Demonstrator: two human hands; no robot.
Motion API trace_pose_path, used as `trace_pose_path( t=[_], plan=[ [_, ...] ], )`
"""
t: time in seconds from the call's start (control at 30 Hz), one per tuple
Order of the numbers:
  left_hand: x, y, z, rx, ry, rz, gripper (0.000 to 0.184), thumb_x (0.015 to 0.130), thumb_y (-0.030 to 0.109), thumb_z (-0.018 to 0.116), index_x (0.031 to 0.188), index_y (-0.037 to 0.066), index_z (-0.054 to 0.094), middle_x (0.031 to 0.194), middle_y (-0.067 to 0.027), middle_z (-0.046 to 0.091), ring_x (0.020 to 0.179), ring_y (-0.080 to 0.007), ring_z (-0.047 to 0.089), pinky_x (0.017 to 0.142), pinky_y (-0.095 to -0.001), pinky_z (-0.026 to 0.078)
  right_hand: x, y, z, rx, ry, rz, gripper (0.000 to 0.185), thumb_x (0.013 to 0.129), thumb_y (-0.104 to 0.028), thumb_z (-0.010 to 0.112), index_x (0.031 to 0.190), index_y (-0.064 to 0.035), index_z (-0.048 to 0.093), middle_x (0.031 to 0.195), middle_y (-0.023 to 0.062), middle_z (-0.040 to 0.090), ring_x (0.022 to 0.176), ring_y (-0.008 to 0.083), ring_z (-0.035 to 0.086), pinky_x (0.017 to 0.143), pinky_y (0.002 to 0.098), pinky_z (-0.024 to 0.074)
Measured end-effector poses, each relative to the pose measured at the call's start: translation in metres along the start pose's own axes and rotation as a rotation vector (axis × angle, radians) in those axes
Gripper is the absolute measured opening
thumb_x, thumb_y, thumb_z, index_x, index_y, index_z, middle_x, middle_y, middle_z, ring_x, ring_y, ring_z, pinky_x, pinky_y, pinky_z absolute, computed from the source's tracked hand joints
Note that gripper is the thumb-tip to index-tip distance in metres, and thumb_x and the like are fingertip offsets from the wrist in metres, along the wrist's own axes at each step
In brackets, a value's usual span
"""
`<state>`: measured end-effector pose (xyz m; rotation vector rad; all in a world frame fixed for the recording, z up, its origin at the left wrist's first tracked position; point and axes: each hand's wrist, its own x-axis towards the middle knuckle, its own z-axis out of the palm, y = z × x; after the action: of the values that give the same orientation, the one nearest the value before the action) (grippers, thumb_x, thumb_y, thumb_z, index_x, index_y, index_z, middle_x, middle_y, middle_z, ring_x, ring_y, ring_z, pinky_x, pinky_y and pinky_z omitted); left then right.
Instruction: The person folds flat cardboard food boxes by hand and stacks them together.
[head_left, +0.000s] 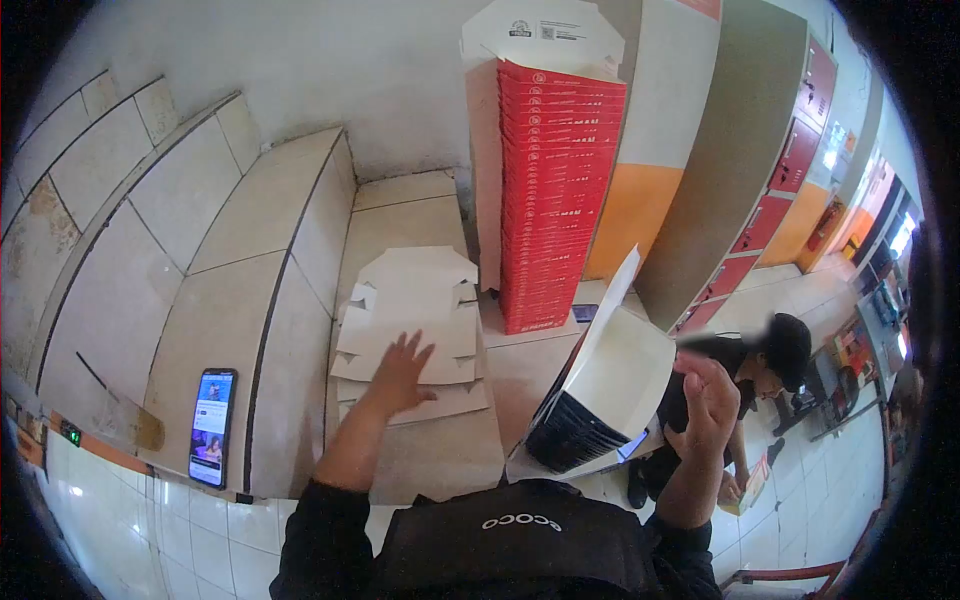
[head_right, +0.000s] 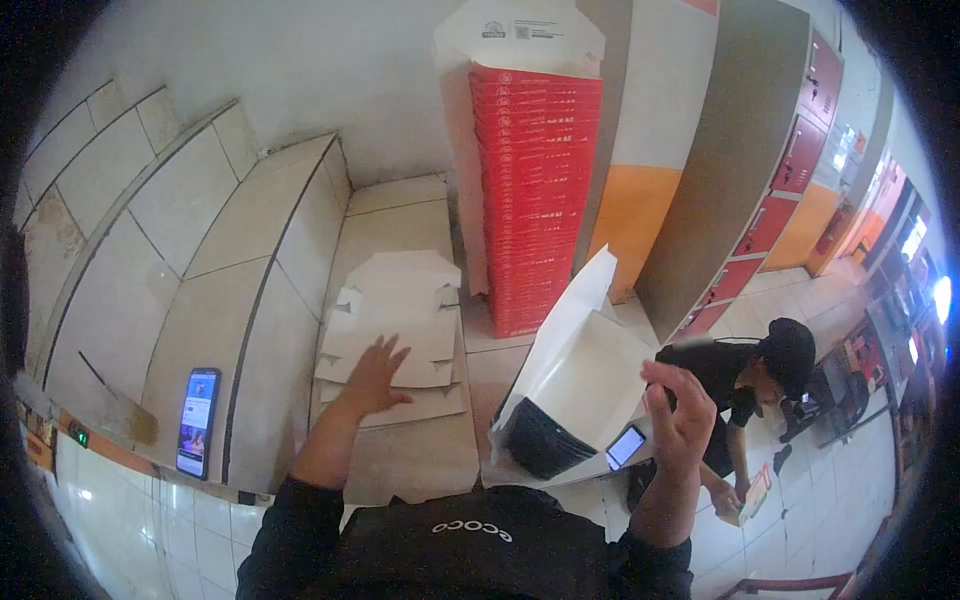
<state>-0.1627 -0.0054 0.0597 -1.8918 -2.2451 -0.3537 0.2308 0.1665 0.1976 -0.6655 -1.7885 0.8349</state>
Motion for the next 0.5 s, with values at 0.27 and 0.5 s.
trace_pose_path(
  t=[0.27,0.5],
  plan=[
    [0.040,-0.081,0.027,-0.076,-0.666,-0.011,0.044,0.072,0.038,0.070,0.109,0.015,0.066,0.102,-0.0132,0.066,0.094,-0.0293,0.062,0.083,-0.0360,0.048,-0.028,-0.053,0.047,0.378,-0.883,-0.216,0.024,0.081,-0.009,0.066,0.102,0.0007,0.065,0.093,0.0152,0.067,0.083,0.0273,0.064,0.073,0.0343,0.0496],
    [0.062,-0.093,-0.003,-0.482,-0.715,-0.240,0.023,0.083,0.022,0.062,0.098,0.005,0.067,0.091,-0.0118,0.068,0.079,-0.0227,0.064,0.072,-0.0344,0.050,-0.076,-0.042,0.117,0.473,-1.236,-0.027,0.024,0.086,-0.010,0.062,0.108,0.0000,0.063,0.098,0.0155,0.065,0.092,0.0255,0.063,0.080,0.0326,0.0478]
  ],
)
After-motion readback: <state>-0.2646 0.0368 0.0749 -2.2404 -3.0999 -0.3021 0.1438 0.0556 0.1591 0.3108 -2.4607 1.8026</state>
